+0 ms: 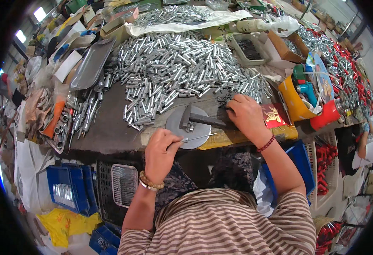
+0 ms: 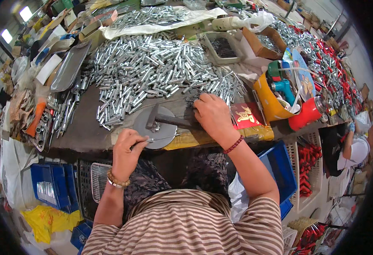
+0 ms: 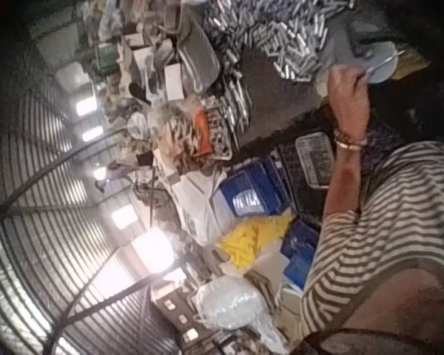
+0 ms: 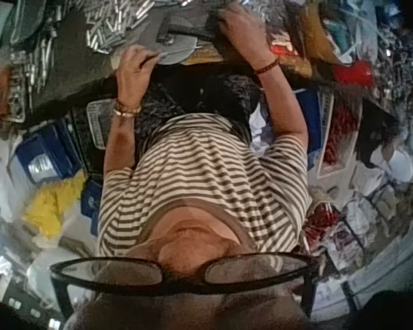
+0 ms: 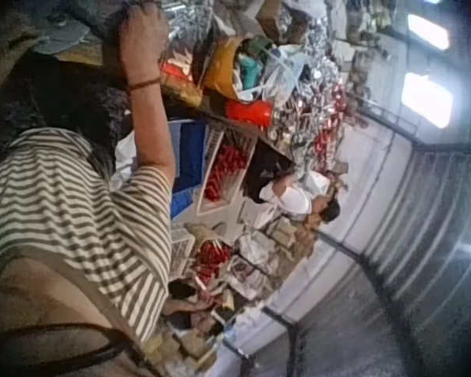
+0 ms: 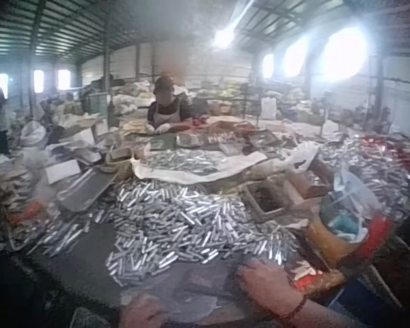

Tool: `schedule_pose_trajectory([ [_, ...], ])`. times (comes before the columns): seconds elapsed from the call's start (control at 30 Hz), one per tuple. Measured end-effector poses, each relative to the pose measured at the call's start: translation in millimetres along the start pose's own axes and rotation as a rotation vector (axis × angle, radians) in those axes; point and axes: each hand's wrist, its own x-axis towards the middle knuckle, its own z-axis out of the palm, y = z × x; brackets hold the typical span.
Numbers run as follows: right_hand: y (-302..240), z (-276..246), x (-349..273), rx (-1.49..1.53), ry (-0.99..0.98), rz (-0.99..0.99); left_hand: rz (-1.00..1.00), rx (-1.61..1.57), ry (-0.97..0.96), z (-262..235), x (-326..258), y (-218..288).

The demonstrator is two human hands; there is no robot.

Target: The person assembles metal fasteners by inserting pins into metal sleeves, securing them using a hammer on a metal anvil plate, and placing the assembled pieces into a tray.

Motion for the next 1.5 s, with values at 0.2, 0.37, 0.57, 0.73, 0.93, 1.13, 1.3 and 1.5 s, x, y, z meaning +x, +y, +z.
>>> schedule_pose_trajectory([
  [0.2,-5.5,1.6,1.6,-0.003,0.015,0.05,0.005,0.008,-0.012,-0.8,2.4,-0.9],
  [0.37,-8.0,1.3,3.3,-0.001,0.019,0.058,0.025,0.013,-0.01,-2.1,2.9,-1.4],
  [0.57,-9.6,1.4,2.0,0.022,-0.019,0.107,0.034,0.033,-0.037,-2.6,1.6,0.0],
  [0.73,-6.5,-5.8,-0.3,0.199,0.041,0.265,-0.004,0.004,-0.005,-2.0,1.4,2.0],
  [0.93,-50.9,-27.9,2.6,0.516,-0.037,0.288,0.014,0.006,0.003,-2.8,-1.2,0.6],
  [1.13,-96.4,-3.7,-1.5,0.519,-0.105,-0.078,0.053,0.041,0.006,1.8,-0.1,-0.3],
  [1.3,-100.8,8.7,4.8,0.481,-0.098,-0.159,0.089,0.07,0.03,-1.4,6.4,-4.7],
  [1.5,-111.1,-2.5,10.9,0.307,-0.131,-0.252,0.098,0.102,0.039,-8.5,7.0,1.1],
])
